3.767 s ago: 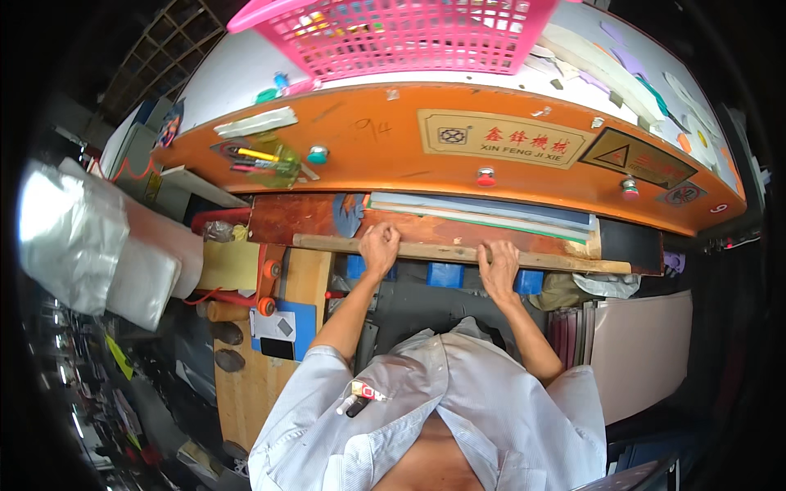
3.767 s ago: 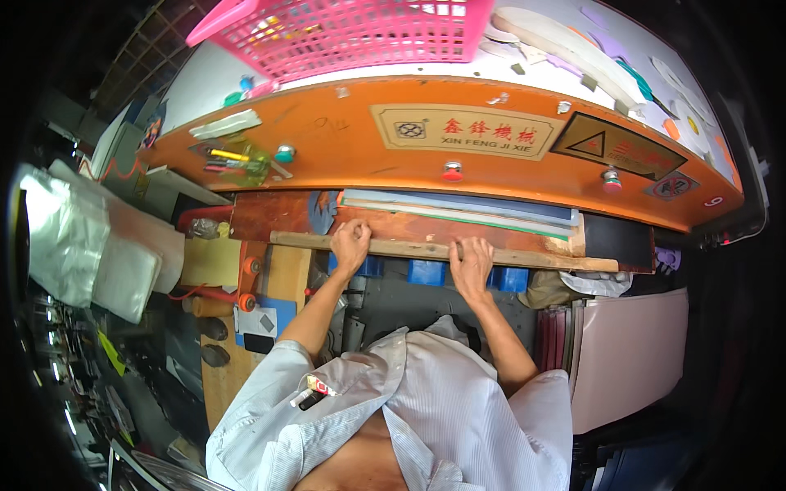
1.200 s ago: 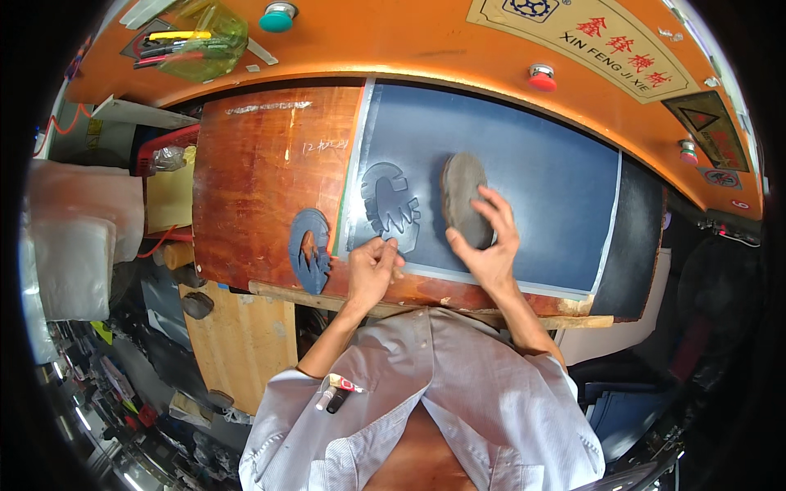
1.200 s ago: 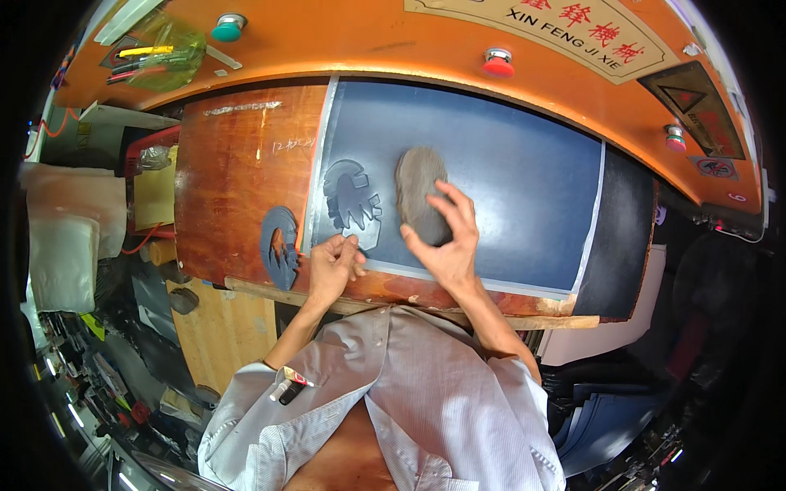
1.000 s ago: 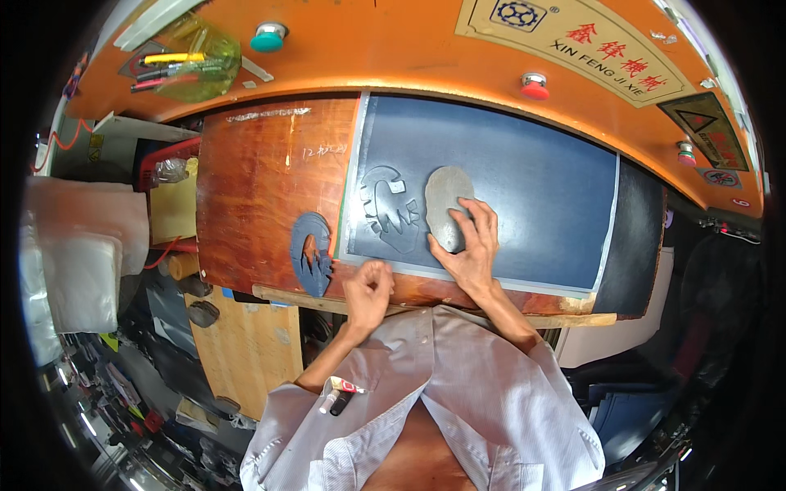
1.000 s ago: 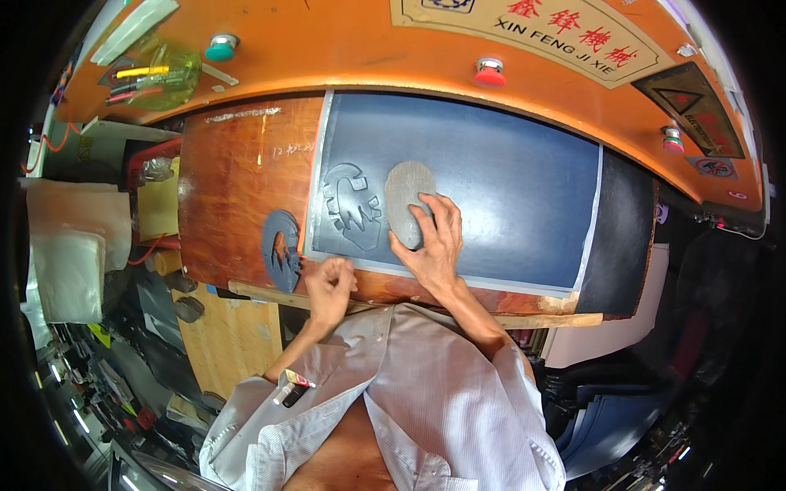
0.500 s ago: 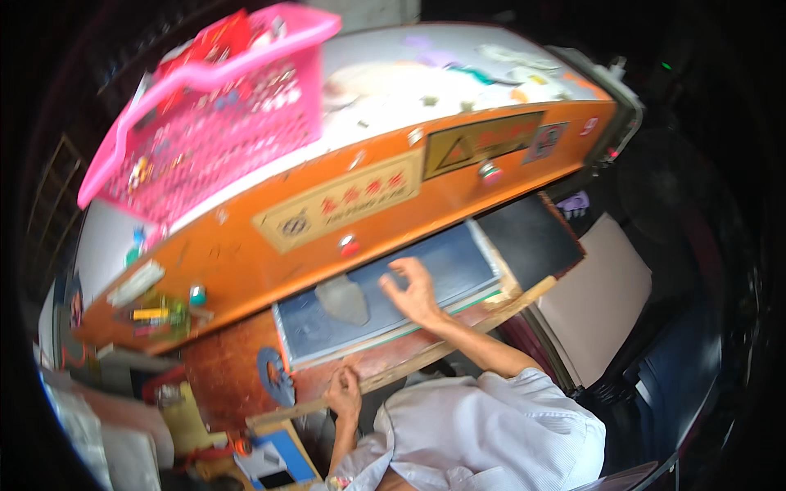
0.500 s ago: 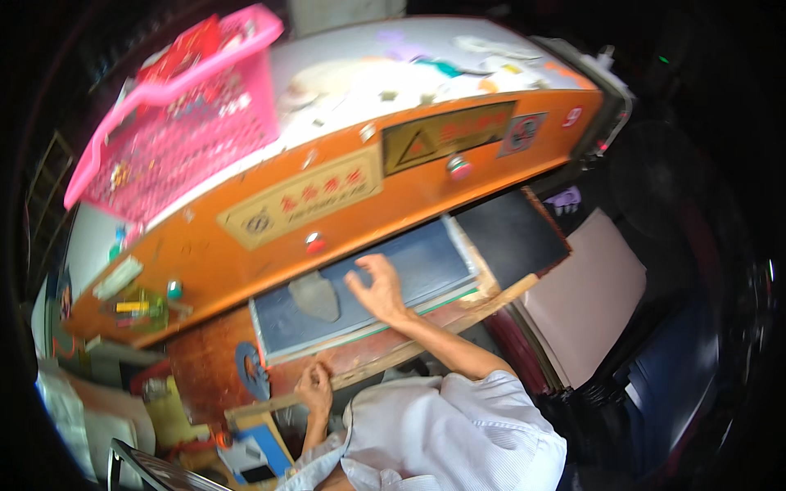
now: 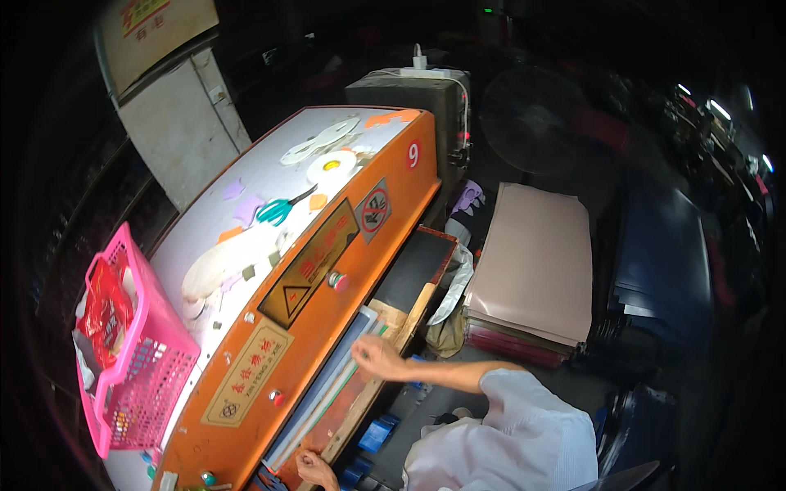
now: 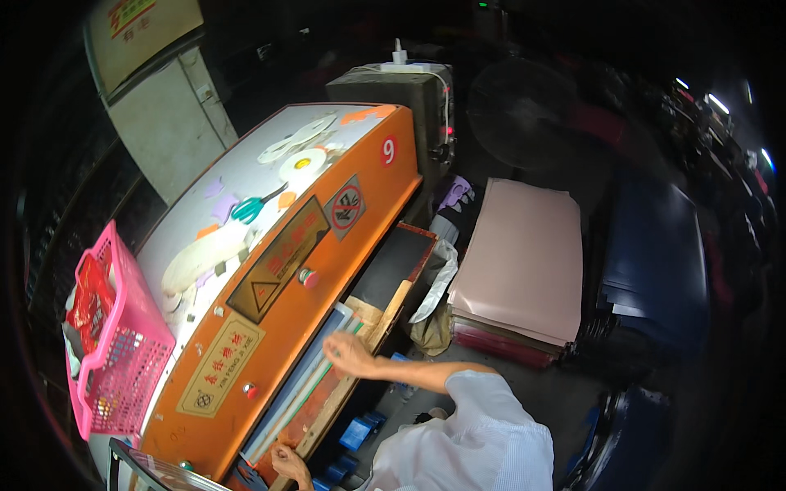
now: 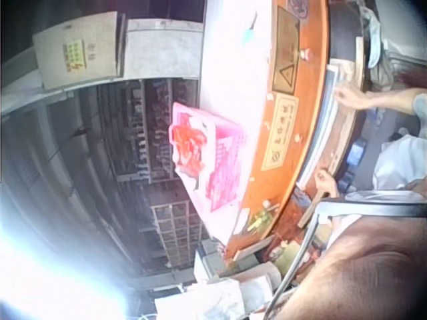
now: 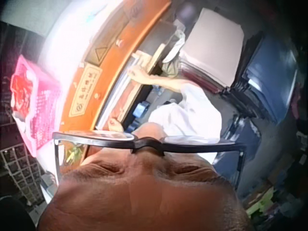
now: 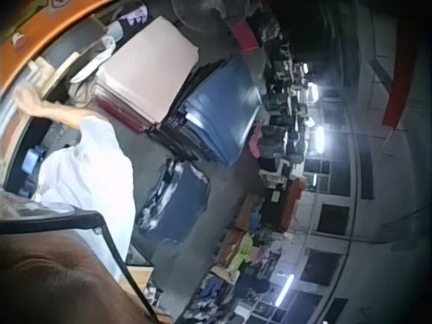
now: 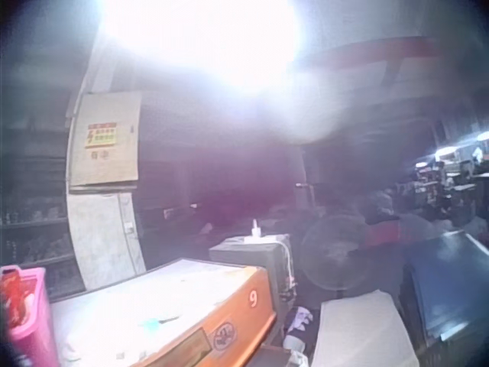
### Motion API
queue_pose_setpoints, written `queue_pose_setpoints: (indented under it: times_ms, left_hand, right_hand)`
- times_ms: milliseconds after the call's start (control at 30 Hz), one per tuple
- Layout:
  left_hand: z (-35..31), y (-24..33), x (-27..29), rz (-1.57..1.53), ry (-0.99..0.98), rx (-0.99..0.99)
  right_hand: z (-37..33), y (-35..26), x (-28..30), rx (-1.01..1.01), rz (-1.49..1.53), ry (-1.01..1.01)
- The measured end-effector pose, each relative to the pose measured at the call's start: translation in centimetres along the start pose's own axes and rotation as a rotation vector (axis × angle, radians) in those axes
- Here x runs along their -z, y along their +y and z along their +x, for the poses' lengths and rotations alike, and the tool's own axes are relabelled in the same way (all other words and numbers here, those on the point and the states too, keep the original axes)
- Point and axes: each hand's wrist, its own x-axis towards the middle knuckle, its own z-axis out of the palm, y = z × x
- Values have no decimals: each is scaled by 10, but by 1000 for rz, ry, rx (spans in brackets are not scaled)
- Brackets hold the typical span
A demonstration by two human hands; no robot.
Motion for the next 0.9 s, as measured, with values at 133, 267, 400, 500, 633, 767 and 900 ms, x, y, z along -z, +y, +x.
queue_pose_setpoints:
  times_ms: [133,267,400,500,633,767,900]
  left_hand:
    - [7,-8,-1,164,-4,11]
    - [5,-7,1,125,30,-32]
    - [2,-6,0,95,4,-74]
    - [3,-12,-2,54,8,-92]
    - [-3,-20,-3,-20,-42,-70]
    - [-44,-12,8,-96,-68,-82]
    - [-94,-1,27,-144,-98,-31]
  right_hand:
    - [-69,-10,-46,0,-128,-168]
    - [-105,-18,-71,47,-112,-247]
    - [-111,-12,-81,89,-83,-131]
    - [-103,-5,-87,62,-118,-180]
    - [-102,-7,-82,-54,-172,-243]
    - [-132,-21,-48,-43,-146,-193]
    - [-152,-41,-36,-49,-353,-266]
